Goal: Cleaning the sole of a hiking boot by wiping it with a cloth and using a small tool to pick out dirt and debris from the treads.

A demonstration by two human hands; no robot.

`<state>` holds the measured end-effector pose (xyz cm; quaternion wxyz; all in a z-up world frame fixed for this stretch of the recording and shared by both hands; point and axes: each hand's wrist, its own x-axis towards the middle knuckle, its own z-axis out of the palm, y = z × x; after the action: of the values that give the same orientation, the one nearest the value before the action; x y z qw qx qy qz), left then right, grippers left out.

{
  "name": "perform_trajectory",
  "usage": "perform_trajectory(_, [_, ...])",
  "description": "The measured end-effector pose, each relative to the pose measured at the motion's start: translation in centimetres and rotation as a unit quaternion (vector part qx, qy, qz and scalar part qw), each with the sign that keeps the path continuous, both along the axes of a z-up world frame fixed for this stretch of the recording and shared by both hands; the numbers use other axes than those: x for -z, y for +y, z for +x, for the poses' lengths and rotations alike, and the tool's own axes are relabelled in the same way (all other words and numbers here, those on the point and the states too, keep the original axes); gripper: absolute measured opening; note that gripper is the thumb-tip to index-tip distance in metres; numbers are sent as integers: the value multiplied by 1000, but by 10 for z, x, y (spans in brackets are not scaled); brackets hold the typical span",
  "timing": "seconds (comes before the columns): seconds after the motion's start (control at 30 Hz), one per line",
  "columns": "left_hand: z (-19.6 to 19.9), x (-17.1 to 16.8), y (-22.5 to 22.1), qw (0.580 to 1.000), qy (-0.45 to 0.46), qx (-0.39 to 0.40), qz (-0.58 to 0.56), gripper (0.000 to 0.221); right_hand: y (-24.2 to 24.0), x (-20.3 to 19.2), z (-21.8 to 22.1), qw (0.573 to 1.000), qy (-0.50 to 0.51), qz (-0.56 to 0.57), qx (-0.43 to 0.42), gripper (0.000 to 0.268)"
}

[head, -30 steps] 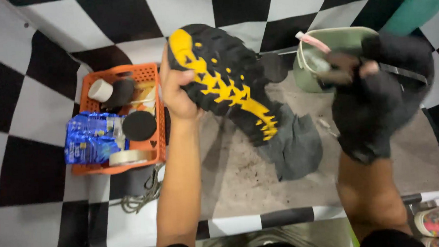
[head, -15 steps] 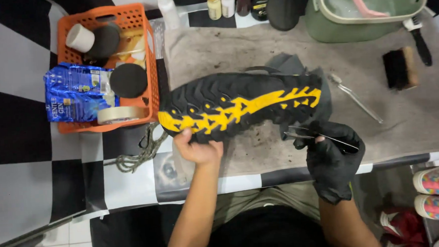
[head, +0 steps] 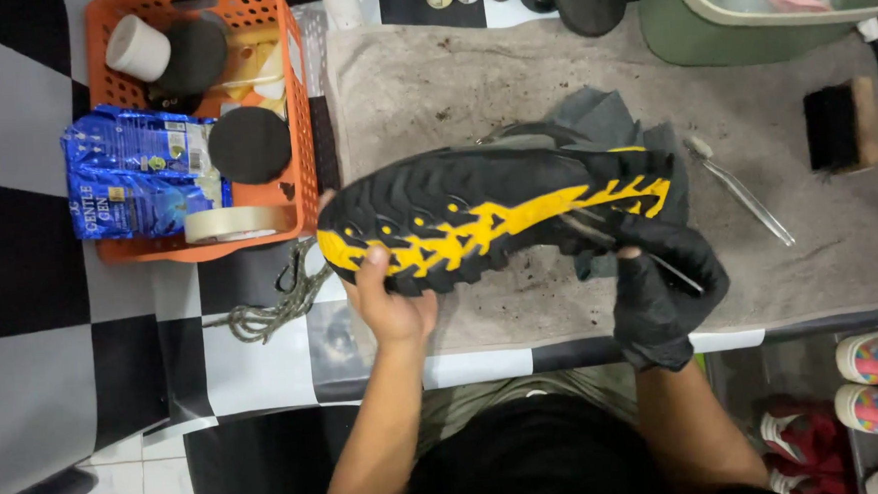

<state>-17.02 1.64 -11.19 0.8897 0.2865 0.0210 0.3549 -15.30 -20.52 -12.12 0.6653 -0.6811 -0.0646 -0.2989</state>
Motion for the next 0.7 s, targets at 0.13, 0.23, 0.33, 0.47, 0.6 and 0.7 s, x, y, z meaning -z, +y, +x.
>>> perform_trajectory(0.13, [10,26,22,997,67,30,-7,55,-24,12,19,1000,-11,-9,-5,26])
perform_trajectory(0.23, [9,11,18,993,107,24,-37,46,-21,-2,27,998,-2,69,-6,23])
perform_trajectory(0.33, [6,10,9,982,113,48,-146,32,-24,-4,30,984,19,177,-5,18])
perform_trajectory(0.47, [2,43,9,980,73,117,-143,47,-31,-3,20,990,8,136,28,26])
perform_trajectory(0.6, [3,59,20,988,28,130,-77,79,-41,2,27,992,-19,66,106,33])
perform_trajectory(0.7, [8,41,47,974,133,74,168,71,-75,64,65,954,-47,296,20,13])
